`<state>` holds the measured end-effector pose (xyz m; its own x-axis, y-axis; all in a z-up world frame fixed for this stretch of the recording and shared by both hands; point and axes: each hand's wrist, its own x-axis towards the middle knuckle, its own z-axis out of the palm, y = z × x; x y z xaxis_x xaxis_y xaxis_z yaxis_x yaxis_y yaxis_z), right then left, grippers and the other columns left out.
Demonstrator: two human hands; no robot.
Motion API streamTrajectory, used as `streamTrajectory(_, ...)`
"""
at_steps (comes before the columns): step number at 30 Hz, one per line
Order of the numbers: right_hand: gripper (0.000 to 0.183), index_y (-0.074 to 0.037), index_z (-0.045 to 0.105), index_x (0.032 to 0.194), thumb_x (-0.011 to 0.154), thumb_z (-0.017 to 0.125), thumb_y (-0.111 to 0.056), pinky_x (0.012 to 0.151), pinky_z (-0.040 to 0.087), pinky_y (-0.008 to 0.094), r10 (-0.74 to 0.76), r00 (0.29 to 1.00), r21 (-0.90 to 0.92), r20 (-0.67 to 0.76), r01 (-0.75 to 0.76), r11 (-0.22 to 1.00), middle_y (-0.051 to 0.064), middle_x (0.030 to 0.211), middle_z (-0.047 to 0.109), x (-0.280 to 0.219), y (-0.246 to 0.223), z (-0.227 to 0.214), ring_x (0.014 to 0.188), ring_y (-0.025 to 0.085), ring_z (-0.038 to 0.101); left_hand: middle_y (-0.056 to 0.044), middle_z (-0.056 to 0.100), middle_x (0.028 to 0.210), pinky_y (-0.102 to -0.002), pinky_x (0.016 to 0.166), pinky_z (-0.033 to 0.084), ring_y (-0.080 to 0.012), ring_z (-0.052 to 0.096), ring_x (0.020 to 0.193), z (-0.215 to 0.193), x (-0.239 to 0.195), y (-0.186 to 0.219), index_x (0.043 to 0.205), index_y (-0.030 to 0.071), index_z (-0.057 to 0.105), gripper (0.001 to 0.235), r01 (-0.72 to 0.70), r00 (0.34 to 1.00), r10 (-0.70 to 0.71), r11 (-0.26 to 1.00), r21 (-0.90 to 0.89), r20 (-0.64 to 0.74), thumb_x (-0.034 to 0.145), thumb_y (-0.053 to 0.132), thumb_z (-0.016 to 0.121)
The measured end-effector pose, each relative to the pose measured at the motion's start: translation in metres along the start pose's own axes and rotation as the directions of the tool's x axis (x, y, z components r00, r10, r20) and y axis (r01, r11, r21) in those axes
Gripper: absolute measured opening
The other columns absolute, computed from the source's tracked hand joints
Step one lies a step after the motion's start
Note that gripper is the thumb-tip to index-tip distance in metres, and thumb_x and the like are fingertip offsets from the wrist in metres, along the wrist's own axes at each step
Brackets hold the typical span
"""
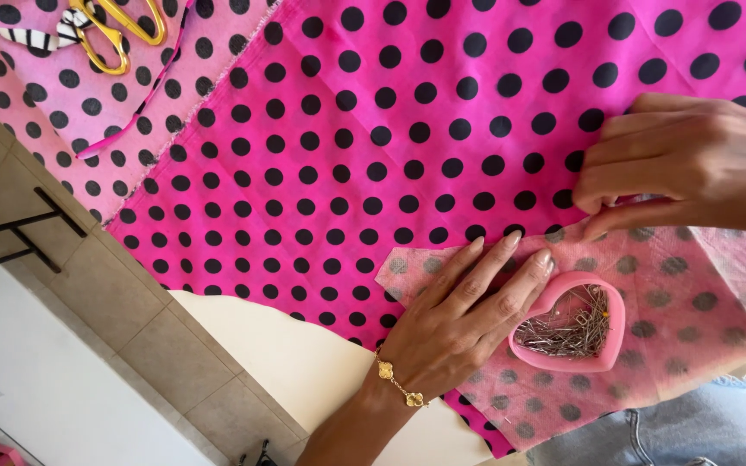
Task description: The person pins a pink fabric pattern piece onto a larger piece of polka dot fabric by hand using pins taken from a heart-shaped container.
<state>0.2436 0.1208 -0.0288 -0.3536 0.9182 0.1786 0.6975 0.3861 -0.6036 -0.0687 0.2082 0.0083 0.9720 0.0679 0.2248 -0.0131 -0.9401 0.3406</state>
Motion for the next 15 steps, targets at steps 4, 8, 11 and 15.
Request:
streamTrajectory(4, 0.039, -0.021, 0.075, 0.097, 0.090, 0.075, -0.059, 0.078, 0.055, 0.042, -0.092, 0.982, -0.032, 0.164, 0.098, 0.995, 0.000, 0.090, 0.072, 0.008, 0.016, 0.004, 0.084, 0.023, 0.068, -0.001, 0.057, 0.163, -0.043, 0.130, 0.053, -0.0275, 0.057, 0.152, -0.001, -0.001, -0.001, 0.156, 0.010, 0.066, 0.040, -0.026, 0.999, 0.022, 0.996, 0.085, 0.047, 0.122, 0.008, 0.046)
streamTrajectory(8, 0.040, -0.019, 0.069, 0.090, 0.095, 0.075, -0.058, 0.075, 0.051, 0.041, -0.160, 0.977, -0.049, 0.143, 0.168, 0.985, 0.000, 0.082, 0.065, 0.023, 0.009, -0.002, 0.074, 0.024, 0.062, 0.001, 0.056, 0.164, -0.042, 0.131, 0.052, -0.0266, 0.056, 0.153, -0.002, 0.000, -0.001, 0.158, 0.013, 0.062, 0.039, -0.037, 0.997, 0.030, 0.993, 0.108, 0.066, 0.122, 0.010, 0.046)
streamTrajectory(11, 0.047, -0.018, 0.074, 0.099, 0.090, 0.075, -0.064, 0.081, 0.060, 0.043, -0.139, 0.983, -0.144, 0.119, 0.156, 0.977, 0.006, 0.094, 0.074, 0.008, 0.009, 0.005, 0.086, 0.027, 0.072, -0.002, 0.057, 0.164, -0.044, 0.130, 0.053, -0.0284, 0.057, 0.153, -0.001, 0.000, -0.001, 0.156, 0.011, 0.063, 0.039, -0.036, 0.998, 0.032, 0.997, 0.072, 0.051, 0.123, 0.010, 0.044)
streamTrajectory(15, 0.044, -0.013, 0.077, 0.119, 0.089, 0.073, -0.045, 0.080, 0.056, 0.043, 0.106, 0.993, -0.049, -0.054, -0.109, 0.993, 0.004, 0.128, 0.079, -0.056, -0.021, -0.001, 0.103, 0.025, 0.077, -0.002, 0.058, 0.164, -0.042, 0.130, 0.053, -0.0286, 0.058, 0.153, -0.002, 0.001, -0.002, 0.156, 0.012, 0.062, 0.038, -0.023, 0.999, 0.021, 0.998, 0.051, 0.034, 0.122, 0.010, 0.046)
